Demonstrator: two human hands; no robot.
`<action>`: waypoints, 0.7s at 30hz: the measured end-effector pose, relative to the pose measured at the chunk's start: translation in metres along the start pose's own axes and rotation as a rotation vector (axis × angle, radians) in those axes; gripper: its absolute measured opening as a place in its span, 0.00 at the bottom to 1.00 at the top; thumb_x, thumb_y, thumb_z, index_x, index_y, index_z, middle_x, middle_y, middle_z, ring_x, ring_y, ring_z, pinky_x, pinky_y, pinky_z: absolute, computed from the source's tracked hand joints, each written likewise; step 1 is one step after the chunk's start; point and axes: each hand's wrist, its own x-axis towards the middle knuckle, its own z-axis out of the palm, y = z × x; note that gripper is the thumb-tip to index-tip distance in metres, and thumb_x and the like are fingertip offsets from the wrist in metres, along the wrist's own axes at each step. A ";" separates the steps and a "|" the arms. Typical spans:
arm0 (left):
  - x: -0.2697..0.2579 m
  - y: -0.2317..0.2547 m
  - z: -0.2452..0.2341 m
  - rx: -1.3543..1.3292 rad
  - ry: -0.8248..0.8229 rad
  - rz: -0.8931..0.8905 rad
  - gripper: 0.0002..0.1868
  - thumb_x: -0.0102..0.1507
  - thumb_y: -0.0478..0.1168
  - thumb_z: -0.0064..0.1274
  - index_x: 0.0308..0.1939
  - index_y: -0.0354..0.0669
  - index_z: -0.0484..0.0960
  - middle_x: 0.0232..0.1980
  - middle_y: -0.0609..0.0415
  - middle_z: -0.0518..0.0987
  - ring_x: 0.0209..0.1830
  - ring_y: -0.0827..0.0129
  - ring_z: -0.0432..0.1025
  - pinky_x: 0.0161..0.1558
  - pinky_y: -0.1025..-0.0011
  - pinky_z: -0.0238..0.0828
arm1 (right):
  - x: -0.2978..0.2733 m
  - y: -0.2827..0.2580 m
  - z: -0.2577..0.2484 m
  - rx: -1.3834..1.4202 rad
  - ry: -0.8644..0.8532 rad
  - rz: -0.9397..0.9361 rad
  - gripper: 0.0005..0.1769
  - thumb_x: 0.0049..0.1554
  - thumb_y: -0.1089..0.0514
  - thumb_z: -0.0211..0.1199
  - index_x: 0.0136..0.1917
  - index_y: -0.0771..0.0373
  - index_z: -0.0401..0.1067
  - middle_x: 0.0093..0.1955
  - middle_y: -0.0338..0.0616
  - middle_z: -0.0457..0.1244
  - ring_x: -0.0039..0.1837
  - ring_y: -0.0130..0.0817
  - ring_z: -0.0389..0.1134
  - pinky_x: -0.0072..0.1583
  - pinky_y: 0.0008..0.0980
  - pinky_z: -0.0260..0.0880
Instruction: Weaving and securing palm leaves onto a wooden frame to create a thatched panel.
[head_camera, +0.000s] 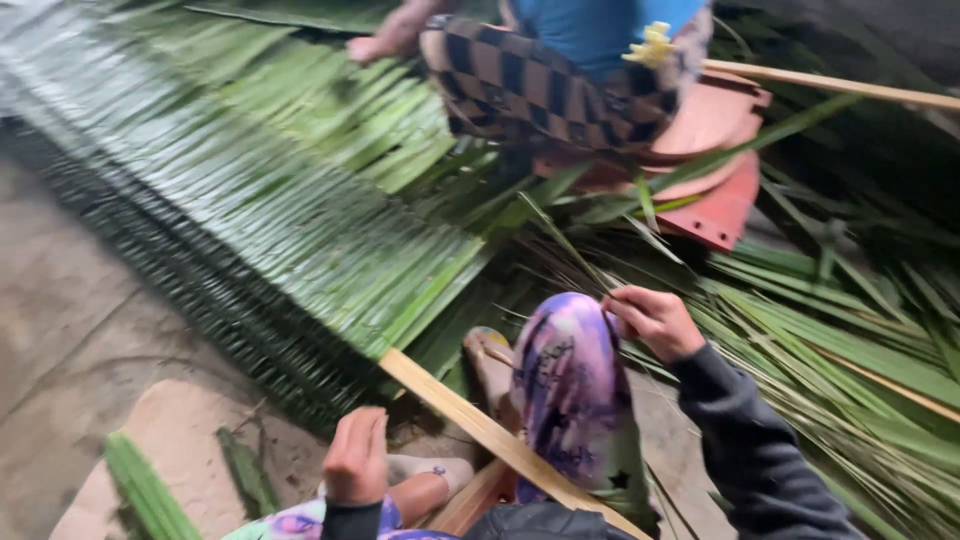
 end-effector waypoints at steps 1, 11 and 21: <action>0.012 0.016 -0.008 -0.057 0.068 0.054 0.11 0.58 0.27 0.59 0.44 0.38 0.84 0.47 0.50 0.82 0.41 0.59 0.78 0.47 0.66 0.76 | -0.003 -0.009 0.003 0.027 -0.070 -0.019 0.08 0.60 0.66 0.59 0.49 0.70 0.78 0.32 0.42 0.65 0.32 0.28 0.62 0.36 0.26 0.65; 0.099 0.113 -0.077 0.051 0.360 0.335 0.17 0.61 0.25 0.63 0.53 0.37 0.82 0.59 0.44 0.77 0.47 0.60 0.76 0.52 0.66 0.79 | -0.049 -0.059 0.047 0.225 -0.531 -0.011 0.13 0.56 0.65 0.65 0.52 0.74 0.82 0.30 0.44 0.68 0.30 0.30 0.65 0.32 0.28 0.66; 0.101 0.110 -0.085 0.446 0.376 0.732 0.19 0.62 0.36 0.71 0.56 0.54 0.85 0.59 0.61 0.81 0.61 0.67 0.72 0.65 0.61 0.64 | -0.049 -0.086 0.085 0.382 -0.867 0.211 0.15 0.58 0.62 0.63 0.44 0.80 0.81 0.28 0.45 0.64 0.27 0.30 0.58 0.31 0.28 0.58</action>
